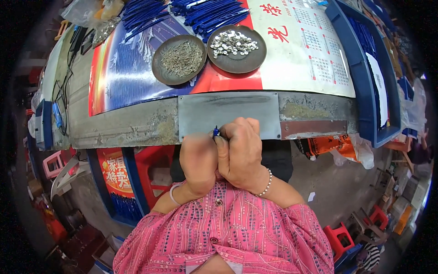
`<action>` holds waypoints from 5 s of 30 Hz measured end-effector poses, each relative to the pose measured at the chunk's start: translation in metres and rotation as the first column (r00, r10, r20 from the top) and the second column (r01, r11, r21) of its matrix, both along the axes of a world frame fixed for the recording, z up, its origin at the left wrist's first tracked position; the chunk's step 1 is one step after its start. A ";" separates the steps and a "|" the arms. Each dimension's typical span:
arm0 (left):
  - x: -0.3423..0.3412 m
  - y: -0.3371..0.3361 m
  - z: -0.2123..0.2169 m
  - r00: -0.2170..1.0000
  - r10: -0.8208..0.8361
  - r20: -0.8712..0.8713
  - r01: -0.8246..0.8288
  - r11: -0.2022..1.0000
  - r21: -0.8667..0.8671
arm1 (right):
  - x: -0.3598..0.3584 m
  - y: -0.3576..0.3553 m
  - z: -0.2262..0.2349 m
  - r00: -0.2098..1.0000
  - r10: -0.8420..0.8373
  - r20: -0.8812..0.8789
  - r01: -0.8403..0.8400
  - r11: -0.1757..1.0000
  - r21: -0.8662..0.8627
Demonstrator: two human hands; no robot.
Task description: Manual assembly of small metal pins into blue plastic components at a factory workbench.
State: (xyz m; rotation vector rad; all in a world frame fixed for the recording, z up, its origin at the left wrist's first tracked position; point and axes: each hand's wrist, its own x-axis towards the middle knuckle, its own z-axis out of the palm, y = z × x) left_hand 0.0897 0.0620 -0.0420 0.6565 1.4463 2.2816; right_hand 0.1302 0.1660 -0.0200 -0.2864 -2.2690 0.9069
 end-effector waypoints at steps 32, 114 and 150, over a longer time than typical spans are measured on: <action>0.003 -0.003 -0.011 0.996 0.082 -0.025 -0.083 0.997 -0.010 | -0.004 -0.006 -0.013 0.997 -0.002 -0.078 0.002 1.000 0.004; -0.034 -0.527 -0.089 0.611 0.198 -0.767 -0.672 -0.382 -0.634 | -0.178 0.098 -0.004 0.791 0.351 0.501 -0.367 0.927 -0.070; -0.333 0.032 -0.003 0.219 -0.392 -0.894 -0.657 0.618 -0.432 | -0.008 0.070 0.038 0.869 0.431 0.242 -0.120 0.658 -0.744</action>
